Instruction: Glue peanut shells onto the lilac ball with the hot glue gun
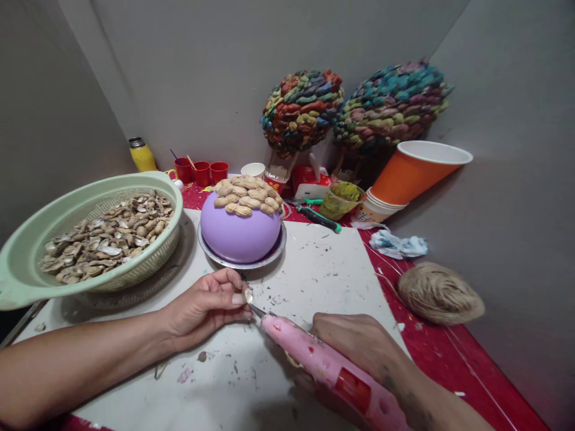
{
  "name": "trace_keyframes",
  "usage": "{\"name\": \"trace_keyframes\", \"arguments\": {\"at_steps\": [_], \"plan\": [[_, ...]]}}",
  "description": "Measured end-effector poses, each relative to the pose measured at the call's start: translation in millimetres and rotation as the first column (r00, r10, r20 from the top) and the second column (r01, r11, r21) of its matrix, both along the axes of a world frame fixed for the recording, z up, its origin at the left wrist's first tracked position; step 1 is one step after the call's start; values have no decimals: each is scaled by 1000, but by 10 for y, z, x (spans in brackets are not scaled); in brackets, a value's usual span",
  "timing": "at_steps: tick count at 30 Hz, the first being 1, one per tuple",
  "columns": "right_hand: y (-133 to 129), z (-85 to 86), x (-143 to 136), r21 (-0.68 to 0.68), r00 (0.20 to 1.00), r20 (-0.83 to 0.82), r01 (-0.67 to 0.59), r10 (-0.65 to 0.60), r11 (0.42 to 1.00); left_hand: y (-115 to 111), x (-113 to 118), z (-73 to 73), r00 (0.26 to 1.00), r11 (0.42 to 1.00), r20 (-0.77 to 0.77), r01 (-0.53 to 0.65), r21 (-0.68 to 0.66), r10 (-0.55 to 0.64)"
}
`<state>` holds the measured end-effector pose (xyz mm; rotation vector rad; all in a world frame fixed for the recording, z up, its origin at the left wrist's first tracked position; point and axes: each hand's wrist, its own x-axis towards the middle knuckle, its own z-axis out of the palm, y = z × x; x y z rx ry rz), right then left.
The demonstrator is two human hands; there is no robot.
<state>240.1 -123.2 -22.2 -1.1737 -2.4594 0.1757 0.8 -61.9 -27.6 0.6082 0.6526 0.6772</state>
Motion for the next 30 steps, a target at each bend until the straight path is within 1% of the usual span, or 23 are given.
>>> {"name": "trace_keyframes", "arguments": {"at_steps": [5, 7, 12, 15, 17, 22, 26, 30], "plan": [[9, 37, -8, 29, 999, -50, 10, -8, 1000, 2, -7, -10, 1000, 1000, 1, 10, 4, -10], [14, 26, -2, 53, 998, -60, 11, -8, 999, 1, -8, -13, 1000, 1000, 4, 11, 5, -11], [27, -28, 19, 82, 1000, -7, 26, -25, 996, -8, 0, -12, 1000, 1000, -15, 15, 10, -15], [25, -44, 25, 96, 998, -53, 24, -19, 995, -18, 2, -12, 999, 999, -29, 27, 20, -27], [19, -50, 26, 91, 998, -65, 28, -22, 995, -24, 3, -12, 999, 999, -41, 34, 31, -32], [15, -36, 18, 86, 999, -15, 43, -42, 995, -31, 10, -13, 997, 998, -64, 40, 47, -37], [28, -4, -6, 122, 999, -22, 27, -24, 992, -32, 14, -7, 996, 998, -77, 51, 44, -47], [27, -22, -17, 104, 999, -34, 21, -18, 994, -28, 9, -13, 995, 998, -88, 46, 44, -42]]}}
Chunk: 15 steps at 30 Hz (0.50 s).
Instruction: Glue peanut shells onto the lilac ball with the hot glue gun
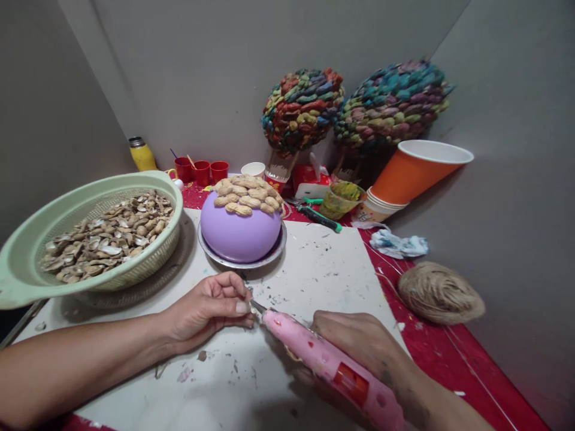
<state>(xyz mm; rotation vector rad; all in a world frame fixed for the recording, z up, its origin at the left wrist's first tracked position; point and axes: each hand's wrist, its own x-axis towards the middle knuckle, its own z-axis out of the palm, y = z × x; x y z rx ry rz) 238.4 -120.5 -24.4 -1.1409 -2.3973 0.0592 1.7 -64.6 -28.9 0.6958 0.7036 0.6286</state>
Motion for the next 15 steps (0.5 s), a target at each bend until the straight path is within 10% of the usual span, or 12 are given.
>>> {"name": "trace_keyframes", "arguments": {"at_steps": [15], "plan": [[-14, -31, 34, -71, 999, 40, 3, 0, 997, 12, -11, 4, 1000, 1000, 15, -15, -14, 15]]}}
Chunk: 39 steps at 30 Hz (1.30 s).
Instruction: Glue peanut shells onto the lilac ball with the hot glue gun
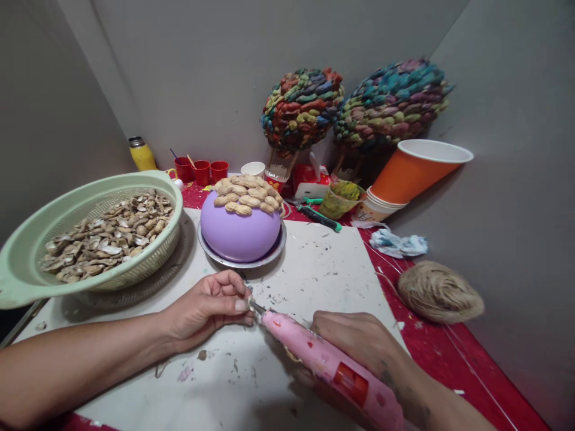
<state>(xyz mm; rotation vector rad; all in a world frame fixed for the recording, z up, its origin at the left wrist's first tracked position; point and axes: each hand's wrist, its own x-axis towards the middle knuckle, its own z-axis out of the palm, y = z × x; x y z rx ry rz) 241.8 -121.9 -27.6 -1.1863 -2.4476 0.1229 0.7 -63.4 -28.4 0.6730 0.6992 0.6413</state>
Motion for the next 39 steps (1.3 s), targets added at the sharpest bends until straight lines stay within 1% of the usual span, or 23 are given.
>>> {"name": "trace_keyframes", "arguments": {"at_steps": [4, 12, 19, 24, 29, 32, 36, 38, 39], "plan": [[-7, -13, 8, -46, 999, 38, 5, -3, 999, 6, 5, -12, 1000, 1000, 5, -5, 4, 5], [-16, 15, 0, -7, 999, 37, -14, 15, 1000, 11, 20, 6, 999, 1000, 23, -26, -10, 26], [-18, 16, -4, -32, 1000, 25, -17, 18, 999, 10, 16, 1, 999, 999, 36, -30, -22, 31], [-24, 62, 2, -94, 995, 101, -11, 20, 996, 7, 2, -13, 998, 998, 45, -45, -37, 47], [-31, 60, 21, -134, 998, 52, -21, 28, 991, 3, -3, 1, 997, 997, 46, -56, -47, 58], [-21, 19, 24, -100, 1000, 7, -13, 14, 995, 4, 0, 18, 997, 997, 45, -55, -55, 58], [1, -13, 52, 53, 1000, -31, -1, 3, 999, 5, -4, 22, 995, 997, 82, -58, -51, 62], [13, 9, 99, 124, 998, -69, 10, -1, 992, -3, -7, 11, 993, 997, 93, -70, -45, 73], [19, 30, 132, 139, 997, -83, 14, -2, 990, -12, -7, 3, 993, 996, 92, -76, -40, 79]]}}
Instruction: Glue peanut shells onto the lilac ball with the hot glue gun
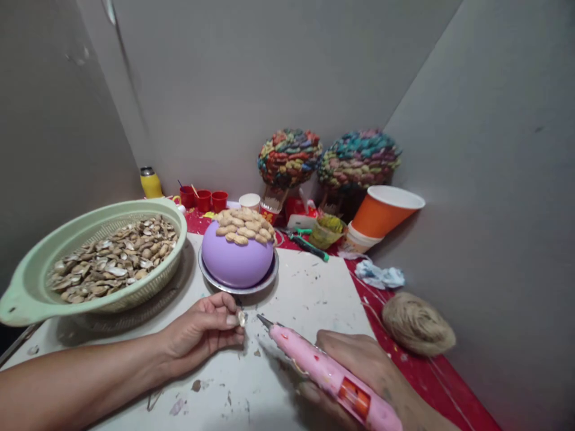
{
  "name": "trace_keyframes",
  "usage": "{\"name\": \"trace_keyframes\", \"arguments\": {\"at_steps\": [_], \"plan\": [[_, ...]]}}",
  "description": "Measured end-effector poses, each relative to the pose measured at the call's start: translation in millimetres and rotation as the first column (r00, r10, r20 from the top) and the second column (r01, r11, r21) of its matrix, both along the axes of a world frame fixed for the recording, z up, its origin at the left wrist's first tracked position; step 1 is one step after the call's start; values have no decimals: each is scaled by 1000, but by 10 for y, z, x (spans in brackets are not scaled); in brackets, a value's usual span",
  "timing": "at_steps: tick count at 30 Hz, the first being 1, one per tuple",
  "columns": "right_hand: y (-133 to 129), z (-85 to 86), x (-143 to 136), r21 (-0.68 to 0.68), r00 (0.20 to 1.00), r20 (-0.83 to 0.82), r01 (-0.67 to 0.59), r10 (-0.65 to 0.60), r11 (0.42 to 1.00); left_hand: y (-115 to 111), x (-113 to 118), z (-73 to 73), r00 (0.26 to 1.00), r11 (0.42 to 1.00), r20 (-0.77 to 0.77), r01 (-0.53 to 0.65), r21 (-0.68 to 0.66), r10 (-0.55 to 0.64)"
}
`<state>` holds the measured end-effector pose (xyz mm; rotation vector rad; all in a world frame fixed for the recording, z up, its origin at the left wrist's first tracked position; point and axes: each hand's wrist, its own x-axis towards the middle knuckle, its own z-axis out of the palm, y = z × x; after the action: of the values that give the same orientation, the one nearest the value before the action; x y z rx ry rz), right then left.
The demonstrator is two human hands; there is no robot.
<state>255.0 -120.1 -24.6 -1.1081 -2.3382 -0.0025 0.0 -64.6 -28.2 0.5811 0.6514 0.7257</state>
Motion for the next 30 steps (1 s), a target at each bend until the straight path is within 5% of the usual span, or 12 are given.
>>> {"name": "trace_keyframes", "arguments": {"at_steps": [3, 7, 13, 17, 21, 25, 30], "plan": [[18, 81, 112, -24, 1000, -2, 26, -26, 999, -61, 2, -22, 1000, 1000, -8, -7, 26, 7], [50, 134, 189, -185, 960, 152, 262, -236, 947, -224, -44, 39, 999, 997, -32, 31, 67, -29], [104, 94, 150, -335, 859, 378, 475, -346, 814, -240, -318, 598, 994, 954, -112, 25, 299, 9], [122, 175, 208, -380, 871, 401, 440, -284, 814, -10, -438, 1138, 954, 785, -242, 10, 619, 179], [149, 498, 233, -373, 904, 350, 376, -247, 848, 267, -401, 1485, 876, 579, -332, 75, 812, 351], [342, 848, 55, -285, 970, 79, 242, -229, 927, 499, -339, 1527, 777, 417, -413, 214, 883, 475], [952, 945, -274, -119, 948, -305, 57, -92, 991, 577, -330, 1472, 718, 342, -443, 295, 892, 536]]}}
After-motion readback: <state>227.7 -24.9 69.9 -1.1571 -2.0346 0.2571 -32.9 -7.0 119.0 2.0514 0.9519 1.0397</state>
